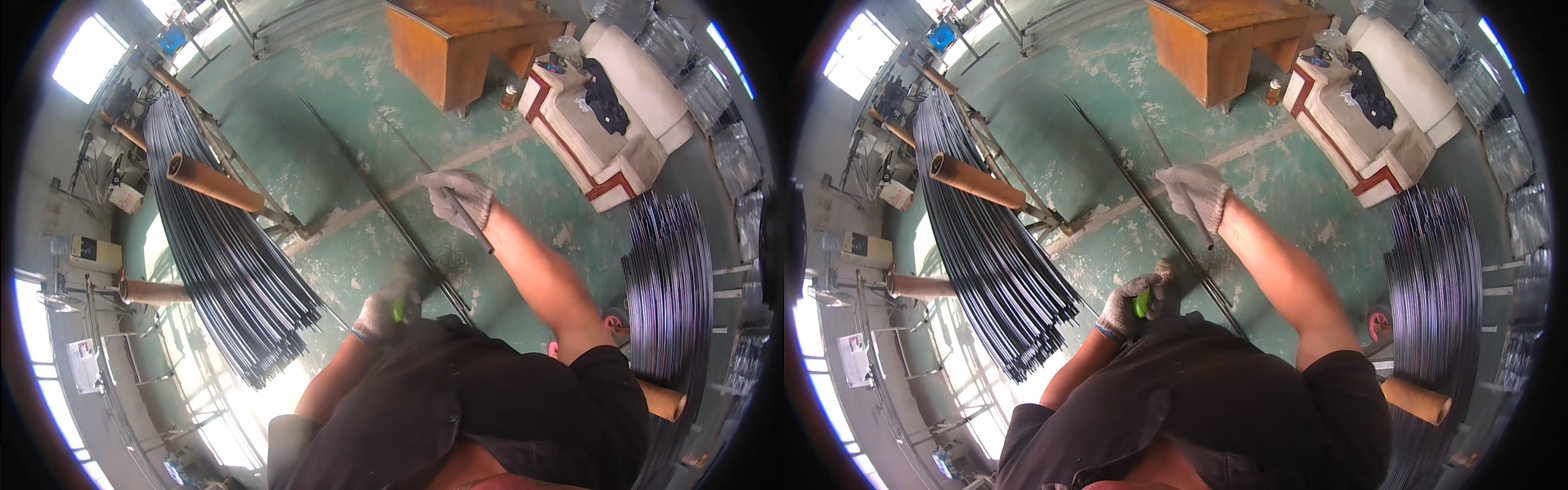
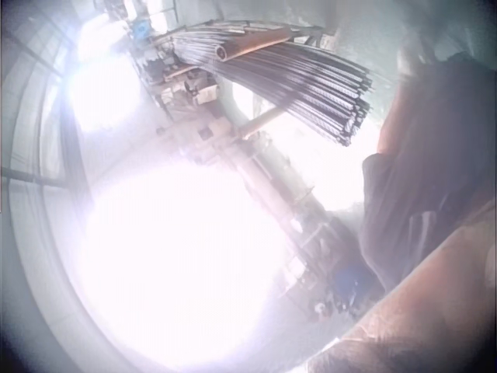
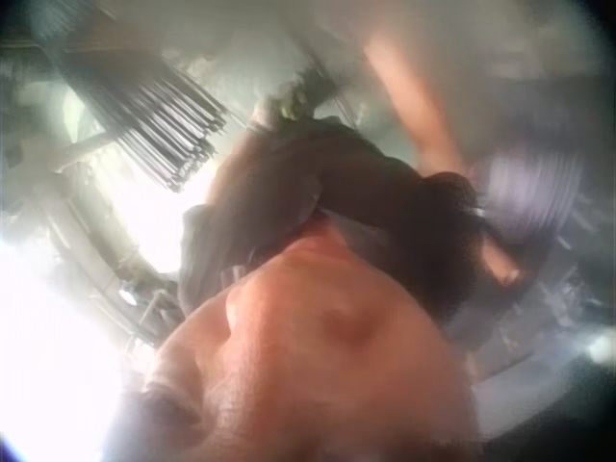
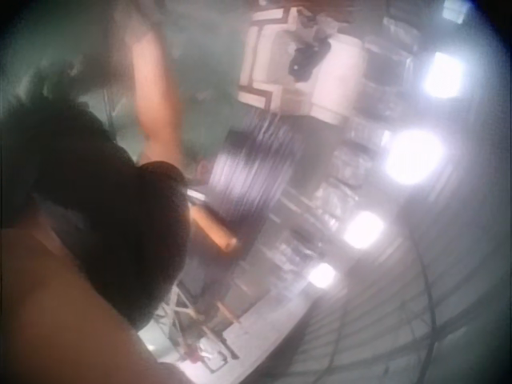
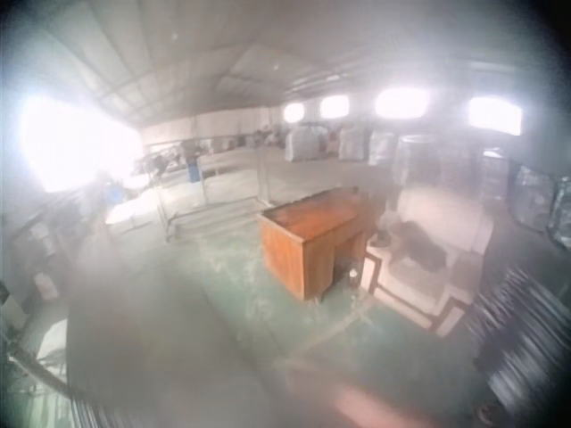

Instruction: The person measures and bends metal rods using a tape measure and a bending jig. They repeatedly measure lengths, bend the rods into U-shapes, and place them on a rack. The person also uses a machine to cut or process the rods.

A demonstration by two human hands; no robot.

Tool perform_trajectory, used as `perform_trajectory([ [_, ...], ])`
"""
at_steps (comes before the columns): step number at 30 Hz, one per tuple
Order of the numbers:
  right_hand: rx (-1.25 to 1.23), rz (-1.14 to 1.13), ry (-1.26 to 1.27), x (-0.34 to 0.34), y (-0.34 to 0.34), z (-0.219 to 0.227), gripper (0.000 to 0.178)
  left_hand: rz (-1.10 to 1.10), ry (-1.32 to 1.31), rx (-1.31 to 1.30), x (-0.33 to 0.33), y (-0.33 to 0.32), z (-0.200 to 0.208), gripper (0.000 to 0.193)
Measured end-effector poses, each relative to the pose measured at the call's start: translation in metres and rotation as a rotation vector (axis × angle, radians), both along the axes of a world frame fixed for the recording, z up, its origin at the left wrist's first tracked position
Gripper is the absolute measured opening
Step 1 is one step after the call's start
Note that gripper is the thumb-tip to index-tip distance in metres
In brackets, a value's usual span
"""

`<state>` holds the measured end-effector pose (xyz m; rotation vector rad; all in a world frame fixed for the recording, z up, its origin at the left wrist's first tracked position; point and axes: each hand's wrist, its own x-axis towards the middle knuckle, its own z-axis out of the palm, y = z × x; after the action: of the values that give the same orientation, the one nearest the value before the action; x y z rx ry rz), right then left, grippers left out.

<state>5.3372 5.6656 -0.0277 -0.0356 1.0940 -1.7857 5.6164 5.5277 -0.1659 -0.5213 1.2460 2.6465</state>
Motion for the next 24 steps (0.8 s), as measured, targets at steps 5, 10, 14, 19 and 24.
perform_trajectory([
  [5,-0.013,-0.062,0.068,-0.063,-0.019,0.007,0.027,-0.125,0.151,-0.380,-0.108,-0.066,-0.054,0.047],
  [10,-0.182,-0.015,0.128,-0.129,-0.016,-0.015,0.036,-0.125,-0.083,-0.081,-0.208,-0.132,0.007,0.047],
  [14,-0.223,0.052,0.246,-0.179,-0.008,-0.027,0.039,-0.183,0.032,-0.275,-0.268,-0.177,-0.006,0.047],
  [19,0.357,-0.091,0.250,-0.267,-0.019,-0.056,0.028,-0.131,-0.125,-0.162,-0.353,-0.203,-0.029,0.037],
  [24,0.789,-0.322,0.603,-0.386,-0.030,-0.121,0.030,-0.102,-0.322,-0.188,-0.498,-0.215,0.012,0.040],
])
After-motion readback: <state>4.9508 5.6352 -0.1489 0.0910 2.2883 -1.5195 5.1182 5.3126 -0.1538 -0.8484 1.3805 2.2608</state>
